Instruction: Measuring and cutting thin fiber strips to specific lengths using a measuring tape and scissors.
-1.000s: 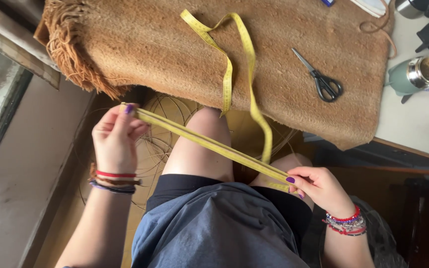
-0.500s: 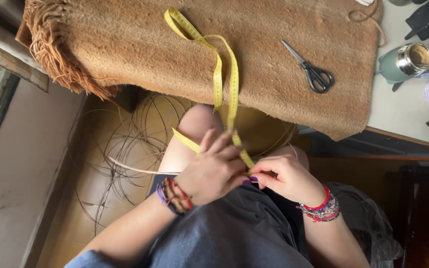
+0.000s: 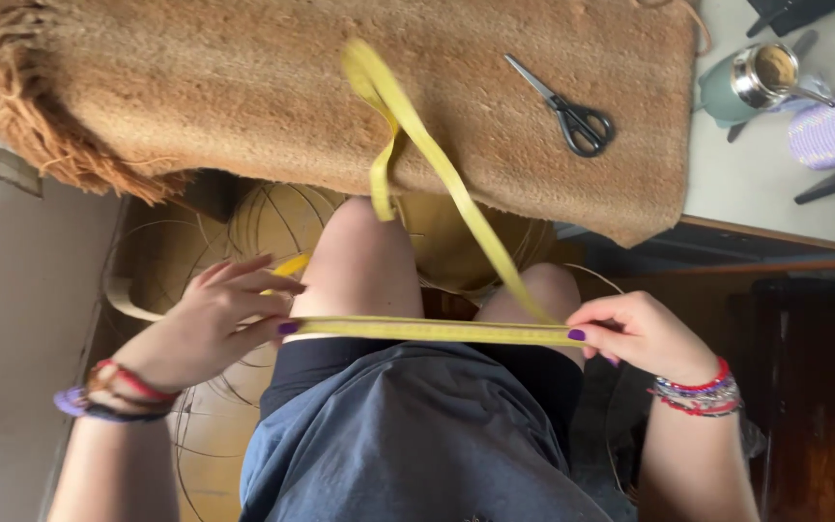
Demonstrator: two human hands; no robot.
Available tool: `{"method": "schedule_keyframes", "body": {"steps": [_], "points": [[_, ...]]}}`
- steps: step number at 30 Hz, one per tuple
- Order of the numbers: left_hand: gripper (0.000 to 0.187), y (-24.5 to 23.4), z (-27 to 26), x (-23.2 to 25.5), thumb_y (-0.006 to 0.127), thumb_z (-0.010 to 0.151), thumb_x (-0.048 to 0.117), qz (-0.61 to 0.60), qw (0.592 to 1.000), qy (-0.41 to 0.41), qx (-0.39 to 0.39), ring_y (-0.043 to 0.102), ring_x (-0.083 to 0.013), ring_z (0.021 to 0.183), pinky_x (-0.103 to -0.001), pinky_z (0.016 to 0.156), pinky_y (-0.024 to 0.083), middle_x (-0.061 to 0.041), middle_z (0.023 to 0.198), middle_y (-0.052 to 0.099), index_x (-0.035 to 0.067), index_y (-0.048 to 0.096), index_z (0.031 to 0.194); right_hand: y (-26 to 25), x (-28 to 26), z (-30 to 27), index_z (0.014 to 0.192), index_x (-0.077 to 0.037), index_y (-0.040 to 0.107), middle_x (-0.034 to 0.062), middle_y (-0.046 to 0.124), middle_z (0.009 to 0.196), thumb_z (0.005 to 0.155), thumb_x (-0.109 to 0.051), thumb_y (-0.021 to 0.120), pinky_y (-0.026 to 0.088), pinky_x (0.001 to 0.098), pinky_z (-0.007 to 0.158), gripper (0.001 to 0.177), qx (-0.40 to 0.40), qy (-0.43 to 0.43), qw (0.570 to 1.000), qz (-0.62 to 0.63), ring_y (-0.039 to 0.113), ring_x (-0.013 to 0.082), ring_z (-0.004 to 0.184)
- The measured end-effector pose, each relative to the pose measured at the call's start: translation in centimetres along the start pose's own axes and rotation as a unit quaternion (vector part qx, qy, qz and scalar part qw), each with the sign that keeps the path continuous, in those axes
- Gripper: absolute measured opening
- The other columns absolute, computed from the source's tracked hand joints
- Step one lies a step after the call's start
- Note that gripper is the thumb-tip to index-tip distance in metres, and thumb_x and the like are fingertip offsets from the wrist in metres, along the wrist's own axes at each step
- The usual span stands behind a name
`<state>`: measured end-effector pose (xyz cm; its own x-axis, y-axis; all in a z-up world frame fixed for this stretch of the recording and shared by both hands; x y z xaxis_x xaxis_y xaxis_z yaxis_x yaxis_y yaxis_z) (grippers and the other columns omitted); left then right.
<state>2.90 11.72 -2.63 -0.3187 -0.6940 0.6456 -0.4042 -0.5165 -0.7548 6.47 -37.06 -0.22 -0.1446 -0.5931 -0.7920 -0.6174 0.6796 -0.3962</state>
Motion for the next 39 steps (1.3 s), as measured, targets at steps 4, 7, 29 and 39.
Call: {"method": "schedule_keyframes", "body": {"steps": [4, 7, 29, 39], "points": [[0.035, 1.5, -0.1, -1.4, 0.049, 0.094, 0.053, 0.078, 0.988, -0.103, -0.081, 0.043, -0.0256, 0.145, -0.052, 0.113, 0.028, 0.007, 0.147, 0.057, 0.039, 0.071, 0.116, 2.5, -3.7, 1.3, 0.092, -0.010, 0.083, -0.0017, 0.078, 0.064, 0.090, -0.018, 0.070, 0.053, 0.0199, 0.047, 0.015, -0.057, -0.082, 0.990, -0.096, 0.065, 0.0044, 0.051], [0.043, 3.2, 2.9, 3.4, 0.049, 0.094, 0.062, 0.065, 0.996, -0.048, -0.041, 0.048, -0.0316, 0.137, -0.054, 0.108, 0.034, -0.003, 0.147, 0.052, 0.039, 0.062, 0.128, 5.2, -7.4, 2.9, 0.089, -0.011, 0.080, 0.0003, 0.076, 0.063, 0.089, -0.015, 0.071, 0.056, 0.0252, 0.051, 0.010, -0.075, -0.176, 0.976, -0.109, 0.070, 0.0110, 0.055], [0.034, 2.3, 2.2, 0.6, 0.052, 0.100, 0.051, -0.007, 0.980, -0.077, -0.183, 0.047, -0.0336, 0.144, -0.074, 0.116, 0.019, 0.004, 0.125, 0.073, 0.029, 0.078, 0.104, 2.4, -2.7, 1.8, 0.093, -0.002, 0.082, 0.0087, 0.075, 0.057, 0.087, -0.003, 0.067, 0.050, 0.0219, 0.036, 0.016, -0.035, -0.078, 0.996, -0.009, 0.058, 0.0085, 0.037], [0.029, 9.2, 9.1, 9.4, 0.058, 0.102, 0.046, -0.107, 0.982, 0.154, 0.032, 0.060, -0.0330, 0.129, -0.061, 0.108, 0.034, 0.001, 0.108, 0.074, 0.024, 0.075, 0.096, 7.3, -8.2, 5.0, 0.090, -0.012, 0.081, 0.0023, 0.077, 0.063, 0.086, -0.010, 0.072, 0.057, 0.0274, 0.049, 0.010, -0.053, -0.141, 0.984, -0.100, 0.068, 0.0130, 0.052]]}}
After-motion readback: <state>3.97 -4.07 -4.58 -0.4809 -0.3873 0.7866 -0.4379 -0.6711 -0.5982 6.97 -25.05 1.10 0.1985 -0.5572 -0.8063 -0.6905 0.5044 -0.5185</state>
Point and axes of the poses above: each hand's wrist, its own z-axis towards the middle knuckle, its own y-axis out of the palm, x = y × z, the point moved 2 cm from there along z, towards the middle knuckle
